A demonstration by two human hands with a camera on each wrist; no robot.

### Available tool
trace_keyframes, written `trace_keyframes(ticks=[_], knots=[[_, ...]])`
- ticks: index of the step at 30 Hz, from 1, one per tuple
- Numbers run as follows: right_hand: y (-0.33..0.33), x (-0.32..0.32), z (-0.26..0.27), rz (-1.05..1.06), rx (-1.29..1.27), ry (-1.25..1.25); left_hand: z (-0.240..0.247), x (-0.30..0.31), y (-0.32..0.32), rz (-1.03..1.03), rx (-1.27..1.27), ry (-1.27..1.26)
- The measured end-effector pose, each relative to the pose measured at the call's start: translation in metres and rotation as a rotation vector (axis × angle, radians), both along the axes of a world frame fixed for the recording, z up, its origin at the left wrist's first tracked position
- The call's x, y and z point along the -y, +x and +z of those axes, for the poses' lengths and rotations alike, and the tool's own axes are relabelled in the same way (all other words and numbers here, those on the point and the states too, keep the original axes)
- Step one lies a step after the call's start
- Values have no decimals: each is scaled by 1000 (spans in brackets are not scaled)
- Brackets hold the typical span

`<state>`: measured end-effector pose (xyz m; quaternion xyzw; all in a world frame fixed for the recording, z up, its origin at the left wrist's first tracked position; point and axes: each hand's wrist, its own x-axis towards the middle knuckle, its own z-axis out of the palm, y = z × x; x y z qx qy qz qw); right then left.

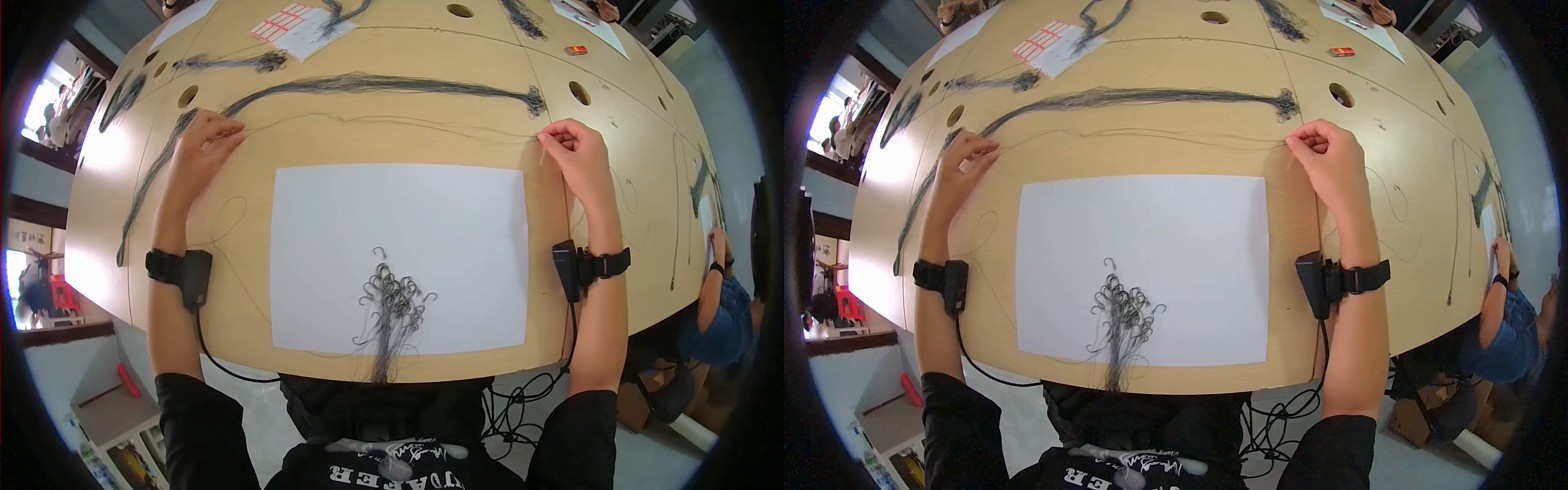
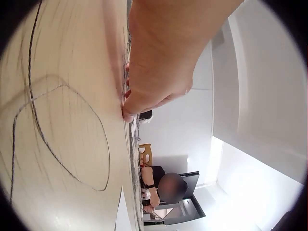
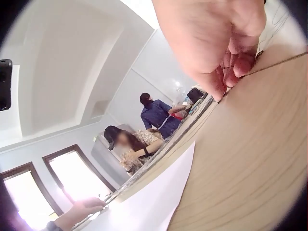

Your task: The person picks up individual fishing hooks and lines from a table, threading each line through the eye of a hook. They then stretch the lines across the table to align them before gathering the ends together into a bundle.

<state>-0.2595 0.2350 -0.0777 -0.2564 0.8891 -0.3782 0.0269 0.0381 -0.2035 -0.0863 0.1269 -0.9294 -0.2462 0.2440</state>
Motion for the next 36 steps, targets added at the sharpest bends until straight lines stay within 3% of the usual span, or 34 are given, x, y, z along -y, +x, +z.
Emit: trace_keyframes(ticks=[11,18,20,23,25,30,36], knots=[[-2,-1,-1,-12,-6,11,3,2,3,-2,19,-56],[9,8,11,-23,-77,-63,4,2,-1,19,-100,-64],[34,13,34,217,39,-72,11,-11,-4,-7,-95,-2],[79,29,59,632,228,117,14,-32,-10,-79,-90,135],[107,47,62,867,208,190,20,-56,-14,-135,-115,467],[145,79,43,999,46,81,22,-88,-10,-375,-70,1232],[147,94,35,987,55,152,11,-104,-11,-418,8,1501]])
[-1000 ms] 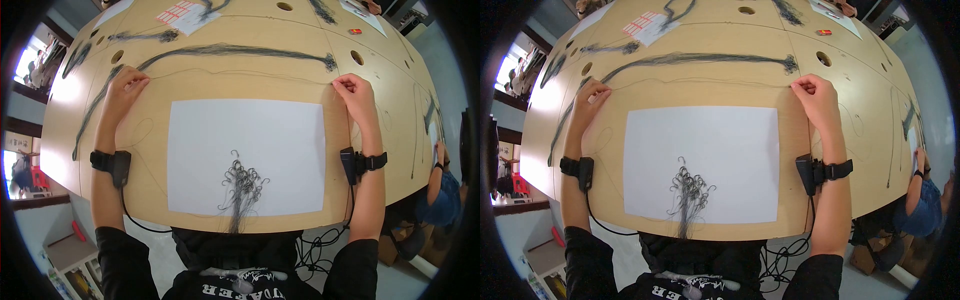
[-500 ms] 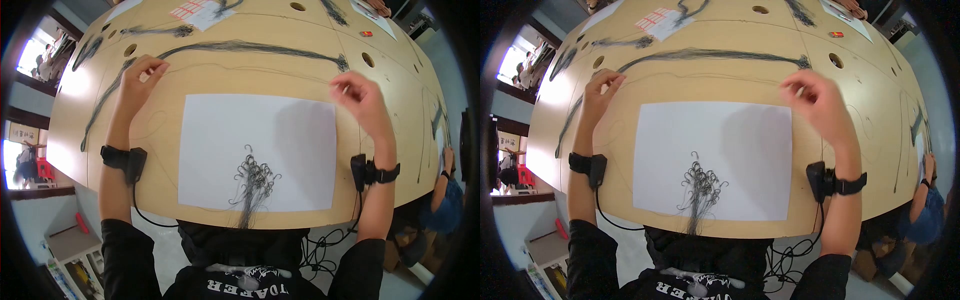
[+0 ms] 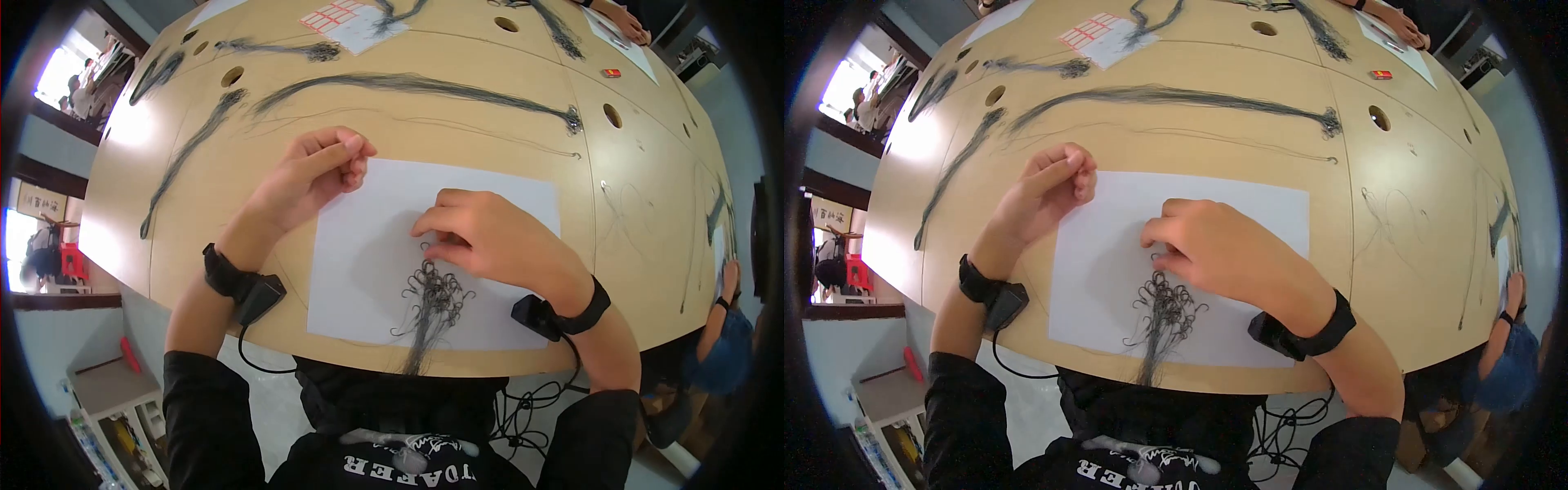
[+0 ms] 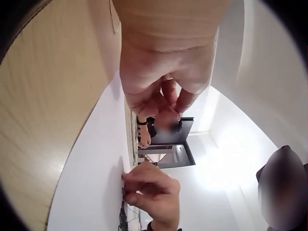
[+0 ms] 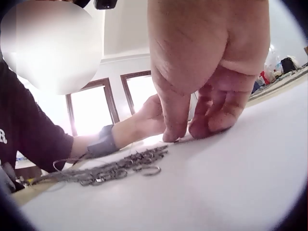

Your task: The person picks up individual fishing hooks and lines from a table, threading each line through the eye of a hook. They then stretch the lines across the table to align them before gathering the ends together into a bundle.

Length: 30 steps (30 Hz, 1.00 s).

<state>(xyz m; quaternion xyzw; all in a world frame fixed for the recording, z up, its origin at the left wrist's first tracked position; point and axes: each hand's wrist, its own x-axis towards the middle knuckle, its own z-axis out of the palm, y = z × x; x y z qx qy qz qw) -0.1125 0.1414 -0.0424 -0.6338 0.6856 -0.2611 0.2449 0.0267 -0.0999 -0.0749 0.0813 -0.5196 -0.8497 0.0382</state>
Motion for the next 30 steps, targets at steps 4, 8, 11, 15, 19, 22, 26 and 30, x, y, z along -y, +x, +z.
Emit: trace_keyframes(ticks=[4,8,11,15,19,22,26,30], knots=[[-2,4,-4,-1,78,6,2,-2,-1,1,51,-38],[1,5,-1,-9,47,37,0,4,1,-41,47,-16],[3,3,-2,-28,73,22,0,4,1,-55,62,-26],[1,1,-4,-17,78,-8,1,4,0,-88,65,-72],[-2,-2,-9,24,67,-44,-1,6,0,-116,52,-92],[0,-1,-6,19,57,-35,1,4,0,-120,67,-113],[1,-3,-9,-18,2,-57,3,3,0,-117,96,-140],[8,-7,-5,-46,-108,10,4,3,0,-144,131,-214]])
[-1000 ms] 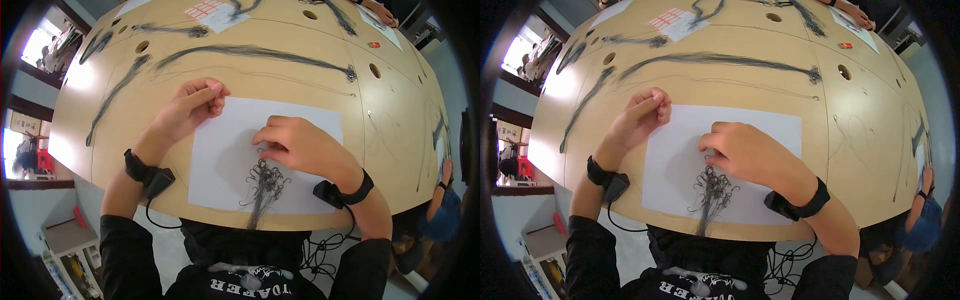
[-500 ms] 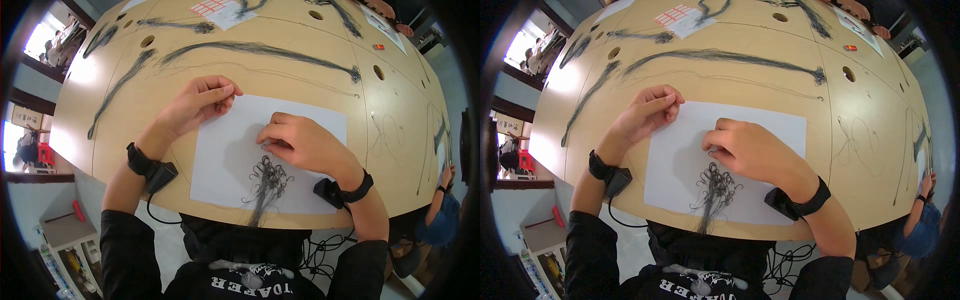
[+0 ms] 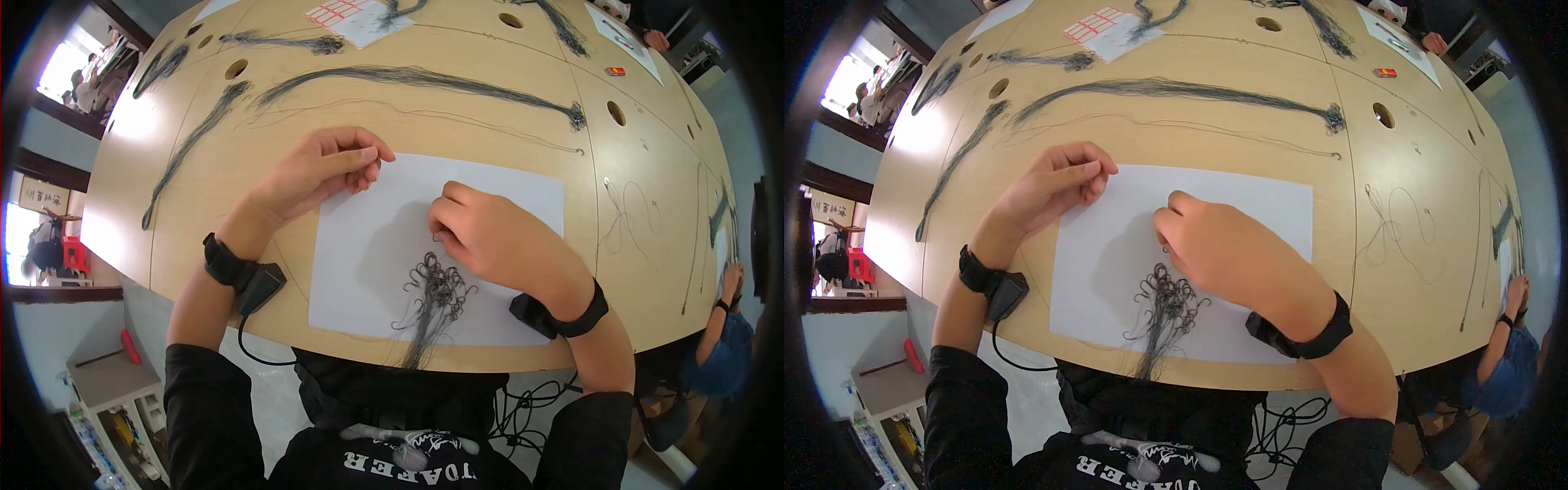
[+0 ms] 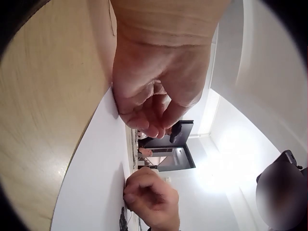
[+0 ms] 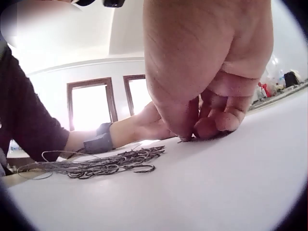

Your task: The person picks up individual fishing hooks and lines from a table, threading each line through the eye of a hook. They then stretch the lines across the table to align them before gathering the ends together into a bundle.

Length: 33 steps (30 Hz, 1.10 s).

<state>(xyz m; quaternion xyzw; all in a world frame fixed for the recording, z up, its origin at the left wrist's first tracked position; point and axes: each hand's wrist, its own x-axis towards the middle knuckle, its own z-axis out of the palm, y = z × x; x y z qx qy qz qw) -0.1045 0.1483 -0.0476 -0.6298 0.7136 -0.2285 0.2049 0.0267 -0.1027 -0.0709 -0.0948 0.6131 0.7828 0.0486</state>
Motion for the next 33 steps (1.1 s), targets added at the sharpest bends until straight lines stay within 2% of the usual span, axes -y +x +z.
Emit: trace_keyframes(ticks=[4,10,13,19,22,28,33], knots=[[5,-2,5,-42,-102,83,6,-7,-2,27,44,3],[-3,-3,-5,-83,69,-62,6,-6,-2,-6,22,-21],[1,-1,8,-80,72,2,6,-6,-2,-17,14,-13],[12,1,1,-179,-23,26,4,-6,-1,-20,7,-39],[12,-1,-4,-168,-2,-28,8,-8,-1,-18,11,-57],[19,-2,-3,-184,-170,5,5,-5,-1,-23,4,-40],[20,-2,-4,-172,-196,0,5,-6,0,-15,8,-41]])
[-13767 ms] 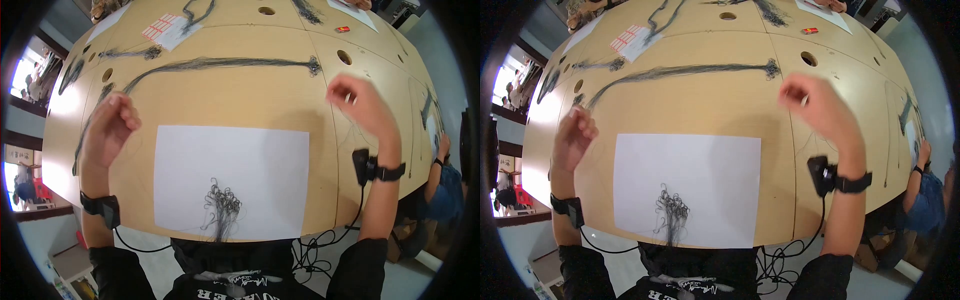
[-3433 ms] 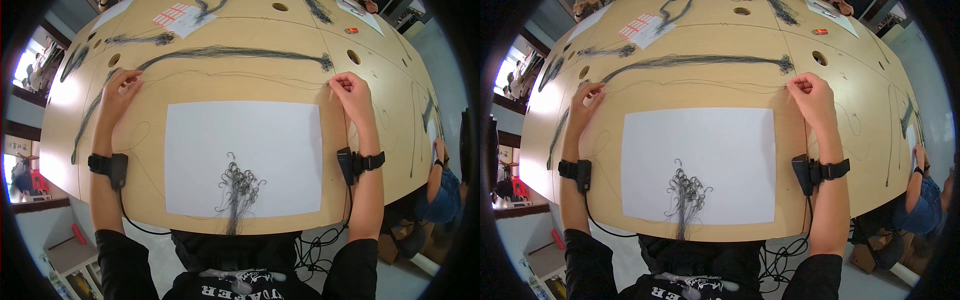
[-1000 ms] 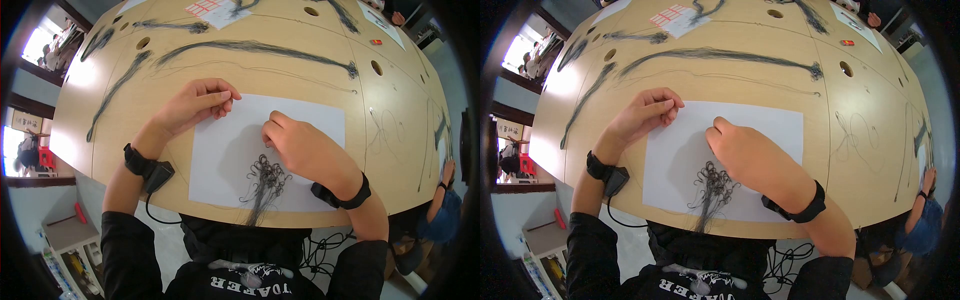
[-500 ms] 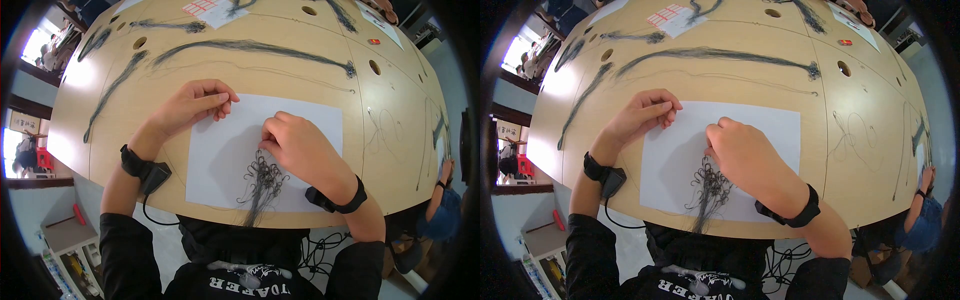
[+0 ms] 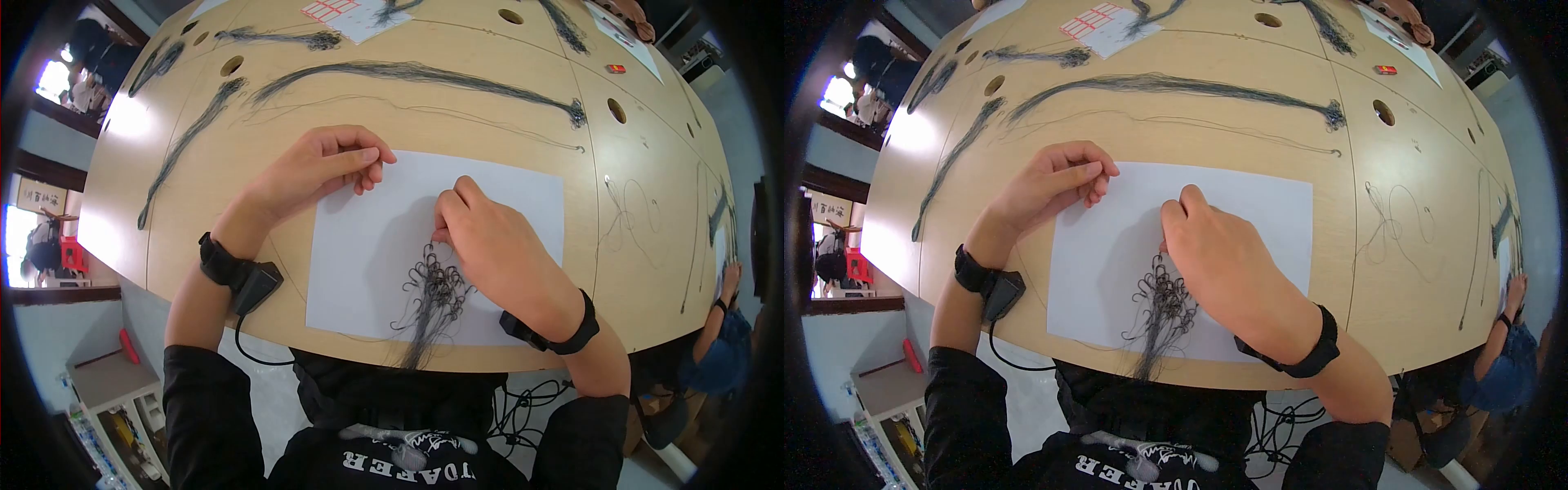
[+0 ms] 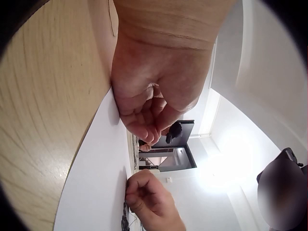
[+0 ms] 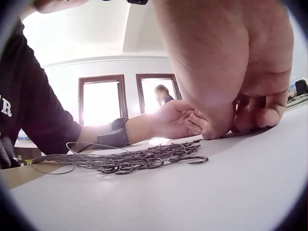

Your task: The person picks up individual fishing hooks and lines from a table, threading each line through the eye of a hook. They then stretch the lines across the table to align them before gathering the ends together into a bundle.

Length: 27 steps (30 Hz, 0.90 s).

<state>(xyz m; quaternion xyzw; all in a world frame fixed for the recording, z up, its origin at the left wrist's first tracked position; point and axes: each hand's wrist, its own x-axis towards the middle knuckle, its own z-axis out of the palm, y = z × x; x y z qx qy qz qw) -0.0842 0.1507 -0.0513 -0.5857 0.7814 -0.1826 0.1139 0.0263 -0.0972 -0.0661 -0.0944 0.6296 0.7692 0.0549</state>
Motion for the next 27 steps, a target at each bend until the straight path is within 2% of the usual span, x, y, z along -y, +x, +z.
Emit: trace_keyframes(ticks=[4,10,13,16,19,22,25,27], knots=[[-5,-2,-3,1,116,-69,2,-2,1,5,6,8],[-18,3,3,-132,479,-221,3,0,0,-17,4,-38],[-23,4,13,-171,569,-268,4,-1,-2,-31,-26,-46],[-30,3,16,-167,725,-403,8,-1,-3,-56,5,-139],[-36,0,21,-140,701,-413,23,0,-6,-170,50,-285],[-41,-2,21,-106,727,-437,18,-11,-8,7,-48,-122],[-36,-3,31,-84,767,-512,28,-38,-12,-71,-87,148],[-38,-6,36,-64,799,-539,43,-63,-7,-172,-46,108]])
